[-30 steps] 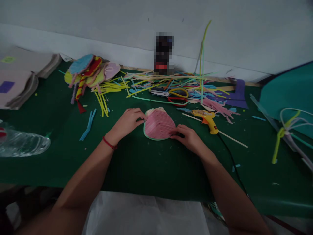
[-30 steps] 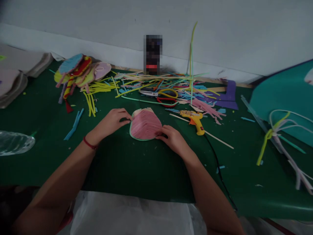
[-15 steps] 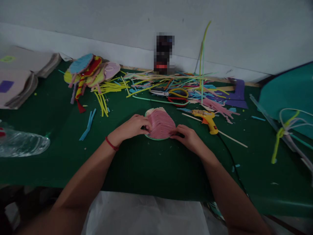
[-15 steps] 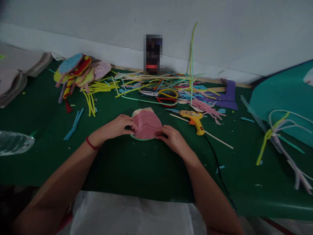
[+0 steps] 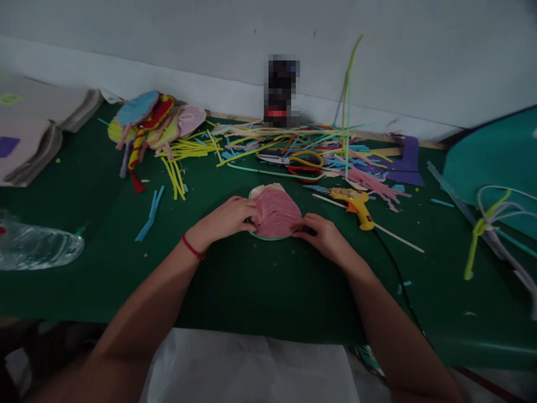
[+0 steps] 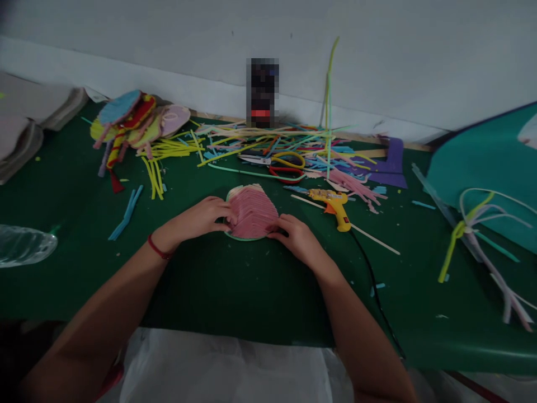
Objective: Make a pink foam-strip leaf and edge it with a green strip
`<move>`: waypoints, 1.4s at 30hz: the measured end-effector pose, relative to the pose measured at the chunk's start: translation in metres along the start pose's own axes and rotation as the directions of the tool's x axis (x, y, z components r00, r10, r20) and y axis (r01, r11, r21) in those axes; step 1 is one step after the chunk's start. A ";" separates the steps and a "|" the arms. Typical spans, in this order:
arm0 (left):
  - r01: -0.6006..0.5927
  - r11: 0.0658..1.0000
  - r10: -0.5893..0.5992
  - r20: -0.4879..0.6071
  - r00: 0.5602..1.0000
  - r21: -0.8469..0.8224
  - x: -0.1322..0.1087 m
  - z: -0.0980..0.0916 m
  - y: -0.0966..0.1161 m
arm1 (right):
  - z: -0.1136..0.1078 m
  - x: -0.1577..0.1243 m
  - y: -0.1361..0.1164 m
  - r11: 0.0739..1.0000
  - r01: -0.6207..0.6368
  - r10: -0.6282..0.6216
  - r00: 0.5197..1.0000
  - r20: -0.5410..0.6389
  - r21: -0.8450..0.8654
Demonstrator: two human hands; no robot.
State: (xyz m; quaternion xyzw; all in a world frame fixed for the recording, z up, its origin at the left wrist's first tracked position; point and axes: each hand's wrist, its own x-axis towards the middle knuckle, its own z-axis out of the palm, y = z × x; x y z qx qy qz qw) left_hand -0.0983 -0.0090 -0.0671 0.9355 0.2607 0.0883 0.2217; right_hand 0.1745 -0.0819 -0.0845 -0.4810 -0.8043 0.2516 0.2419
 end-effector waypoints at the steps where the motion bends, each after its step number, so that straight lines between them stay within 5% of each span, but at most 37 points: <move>1: 0.002 1.000 -0.002 -0.003 1.000 -0.014 0.000 0.001 -0.001 | 0.000 0.000 0.000 1.000 0.000 0.000 1.000 -0.001 0.000; 25: 0.044 0.976 -0.053 0.036 0.998 0.215 0.006 -0.005 0.016 | -0.001 0.001 -0.001 1.000 -0.021 0.021 1.000 0.014 -0.001; 42: 0.075 0.972 -0.080 0.013 0.997 0.223 0.007 -0.001 0.016 | 0.000 0.001 -0.001 1.000 -0.016 0.016 1.000 0.010 0.000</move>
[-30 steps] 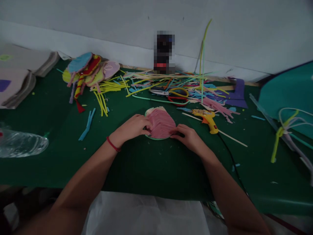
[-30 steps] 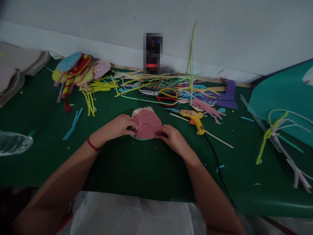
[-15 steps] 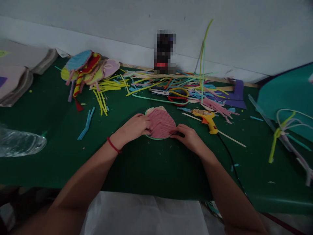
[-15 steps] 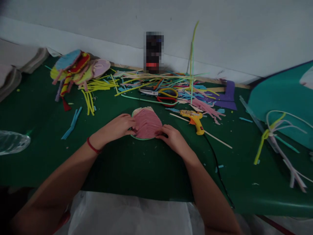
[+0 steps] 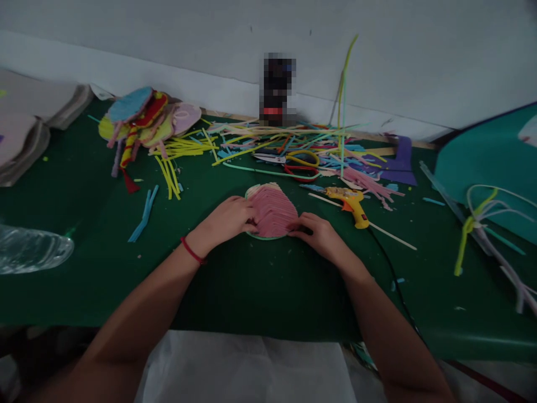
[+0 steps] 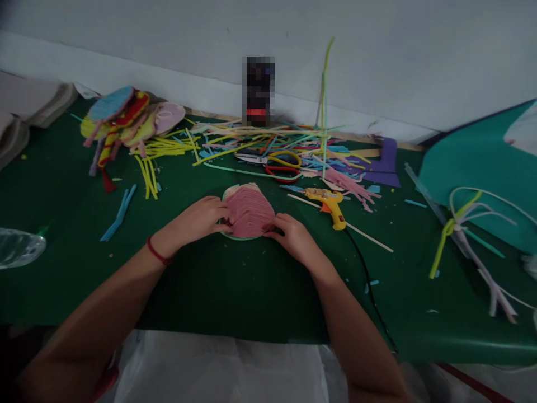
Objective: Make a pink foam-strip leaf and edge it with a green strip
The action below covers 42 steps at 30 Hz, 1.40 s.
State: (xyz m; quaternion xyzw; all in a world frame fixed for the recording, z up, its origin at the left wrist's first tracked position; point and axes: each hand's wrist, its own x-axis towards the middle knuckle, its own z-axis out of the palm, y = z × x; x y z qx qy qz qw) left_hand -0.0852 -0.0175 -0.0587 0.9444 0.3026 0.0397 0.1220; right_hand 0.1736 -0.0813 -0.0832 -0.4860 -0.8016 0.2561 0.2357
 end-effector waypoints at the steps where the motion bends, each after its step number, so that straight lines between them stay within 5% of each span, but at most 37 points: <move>1: 0.006 1.000 -0.006 0.003 1.000 0.011 0.000 -0.001 0.001 | 0.000 0.000 0.000 1.000 0.001 -0.001 1.000 0.000 -0.007; 9: 0.007 0.998 -0.006 -0.023 1.000 0.068 -0.002 -0.001 0.009 | -0.001 0.000 -0.001 1.000 -0.014 0.014 1.000 0.004 -0.020; 14: -0.049 0.995 0.040 -0.110 0.993 -0.082 -0.005 0.003 -0.006 | -0.001 0.000 -0.002 1.000 -0.023 0.023 1.000 0.007 -0.002; 18: 0.108 0.968 -0.179 -0.318 0.931 -0.229 -0.011 -0.002 -0.026 | -0.002 0.000 -0.004 1.000 -0.027 0.027 1.000 0.009 0.006; 22: 0.311 0.921 -0.382 -0.391 0.838 -0.234 -0.016 -0.006 -0.034 | -0.003 0.000 -0.005 1.000 -0.012 0.012 1.000 0.011 0.012; 29: 0.041 0.946 -0.101 -0.173 0.980 -0.321 -0.005 0.008 -0.021 | -0.001 -0.001 -0.002 1.000 0.014 -0.014 1.000 0.003 0.002; 42: -0.006 0.952 -0.023 -0.091 0.996 -0.305 -0.004 0.009 -0.022 | -0.002 -0.001 -0.004 1.000 0.015 -0.015 1.000 -0.013 0.010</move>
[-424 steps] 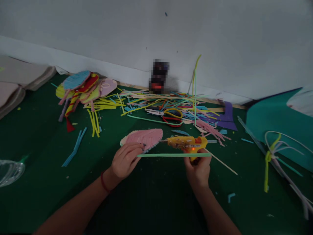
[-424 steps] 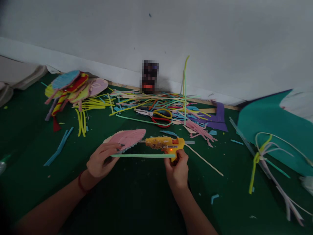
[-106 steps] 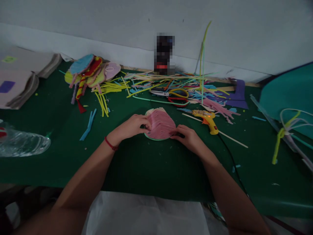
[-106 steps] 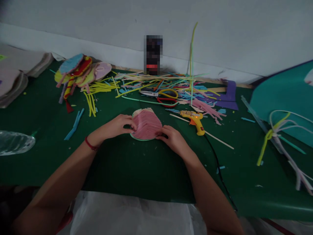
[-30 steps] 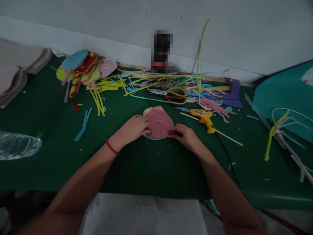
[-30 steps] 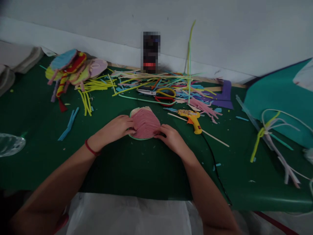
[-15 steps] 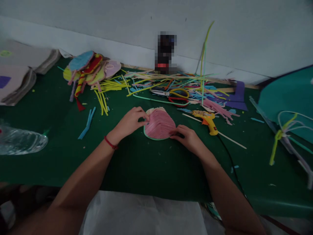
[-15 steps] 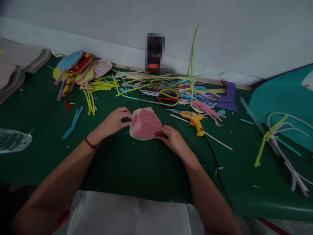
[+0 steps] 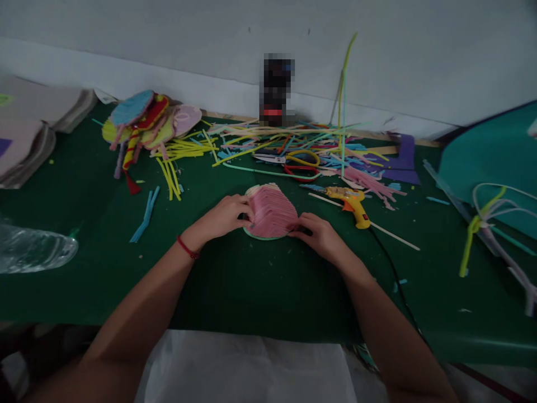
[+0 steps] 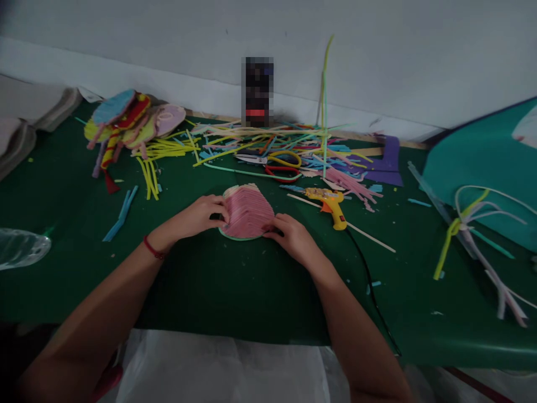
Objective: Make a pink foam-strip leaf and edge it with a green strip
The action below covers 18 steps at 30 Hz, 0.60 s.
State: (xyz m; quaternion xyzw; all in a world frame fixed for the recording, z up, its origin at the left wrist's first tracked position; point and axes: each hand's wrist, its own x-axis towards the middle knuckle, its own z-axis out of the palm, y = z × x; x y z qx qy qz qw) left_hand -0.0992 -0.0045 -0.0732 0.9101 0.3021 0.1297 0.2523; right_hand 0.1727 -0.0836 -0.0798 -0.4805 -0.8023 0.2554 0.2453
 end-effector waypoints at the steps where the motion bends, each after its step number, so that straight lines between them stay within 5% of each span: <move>1: 0.007 1.000 -0.007 -0.018 1.000 -0.015 0.000 -0.001 0.000 | 0.000 0.000 0.000 1.000 -0.001 0.001 1.000 -0.001 0.000; 5: 0.147 0.980 -0.176 -0.235 0.956 -0.137 -0.002 -0.010 -0.002 | 0.000 0.000 0.000 1.000 -0.001 0.001 1.000 0.004 -0.002; 7: 0.298 0.940 -0.339 -0.372 0.864 -0.163 -0.006 -0.017 -0.006 | 0.000 0.000 0.001 1.000 -0.001 0.001 1.000 0.006 -0.004; 9: 0.480 0.868 -0.476 -0.494 0.728 -0.130 -0.012 -0.023 -0.010 | 0.000 0.000 0.000 1.000 -0.003 0.003 1.000 0.007 0.002; 12: 0.639 0.770 -0.500 -0.632 0.592 -0.010 -0.021 -0.029 -0.017 | 0.000 0.000 0.000 1.000 -0.004 0.004 1.000 0.005 0.015; 15: 0.651 0.753 -0.421 -0.690 0.589 0.096 -0.024 -0.030 -0.020 | 0.000 0.000 0.001 1.000 0.000 0.000 1.000 0.007 0.016; 18: 0.666 0.742 -0.467 -0.653 0.596 0.077 -0.020 -0.026 -0.016 | 0.000 0.000 0.002 1.000 -0.002 0.002 1.000 0.002 0.021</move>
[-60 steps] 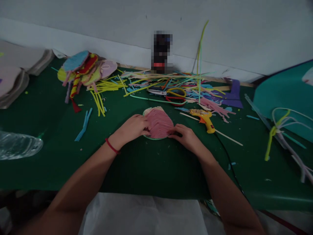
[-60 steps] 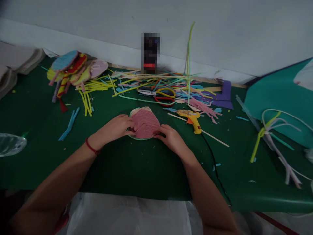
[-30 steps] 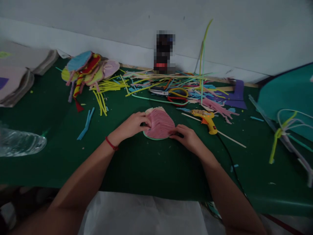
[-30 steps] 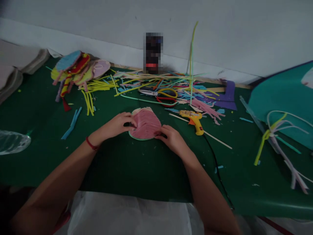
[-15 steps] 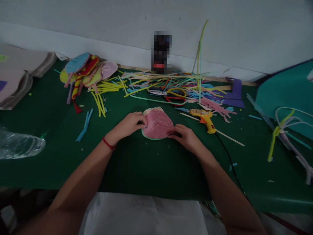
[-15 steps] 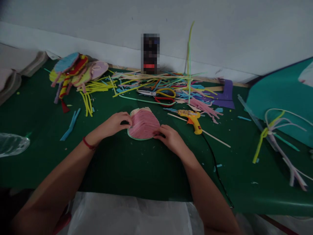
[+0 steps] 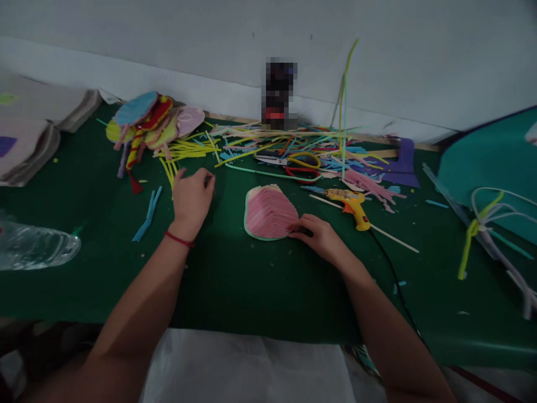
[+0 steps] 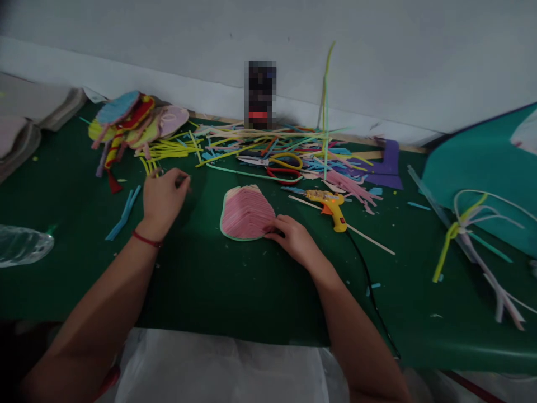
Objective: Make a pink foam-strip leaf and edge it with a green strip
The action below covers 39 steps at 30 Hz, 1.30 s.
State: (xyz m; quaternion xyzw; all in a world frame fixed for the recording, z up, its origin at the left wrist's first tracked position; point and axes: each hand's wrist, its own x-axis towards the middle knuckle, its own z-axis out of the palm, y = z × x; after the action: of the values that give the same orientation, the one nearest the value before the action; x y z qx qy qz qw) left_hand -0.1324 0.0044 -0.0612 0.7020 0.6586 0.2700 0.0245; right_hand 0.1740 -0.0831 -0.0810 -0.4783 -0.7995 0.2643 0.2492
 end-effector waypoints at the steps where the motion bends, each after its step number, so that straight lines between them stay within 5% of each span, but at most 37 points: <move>1: 0.004 1.000 -0.003 0.039 0.999 -0.020 -0.001 0.001 0.004 | 0.000 0.000 0.000 1.000 -0.001 0.001 1.000 -0.001 0.000; 5: -0.231 0.951 0.266 0.168 0.949 -0.204 -0.007 0.005 0.021 | 0.000 0.000 0.000 1.000 -0.001 0.001 1.000 0.004 -0.012; 10: -0.365 0.751 0.610 0.369 0.701 -0.550 -0.013 0.012 0.034 | 0.000 0.000 0.000 1.000 -0.001 0.001 1.000 0.009 -0.010; 12: -0.370 0.710 0.666 0.402 0.628 -0.598 -0.015 0.017 0.035 | 0.001 0.000 0.001 1.000 -0.004 0.004 1.000 0.003 -0.013; 16: -0.382 0.685 0.705 0.434 0.560 -0.620 -0.017 0.026 0.034 | 0.001 0.000 0.002 1.000 0.002 -0.001 1.000 0.002 -0.022; 28: -0.432 0.714 0.694 0.469 0.547 -0.551 -0.024 0.018 0.045 | 0.001 0.000 0.001 0.999 0.025 -0.025 1.000 0.001 -0.036; 35: -0.483 0.780 0.625 0.511 0.590 -0.397 -0.033 0.016 0.054 | 0.002 -0.001 0.002 1.000 0.013 -0.014 1.000 -0.007 -0.027; 39: -0.474 0.742 0.670 0.493 0.555 -0.475 -0.031 0.017 0.051 | 0.001 0.000 0.002 0.999 0.017 -0.017 1.000 -0.003 -0.036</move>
State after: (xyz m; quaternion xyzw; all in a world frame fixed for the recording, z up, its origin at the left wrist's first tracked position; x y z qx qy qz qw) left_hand -0.0785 -0.0260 -0.0668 0.9149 0.2944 0.1007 0.2571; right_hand 0.1745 -0.0830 -0.0835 -0.4763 -0.8078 0.2471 0.2440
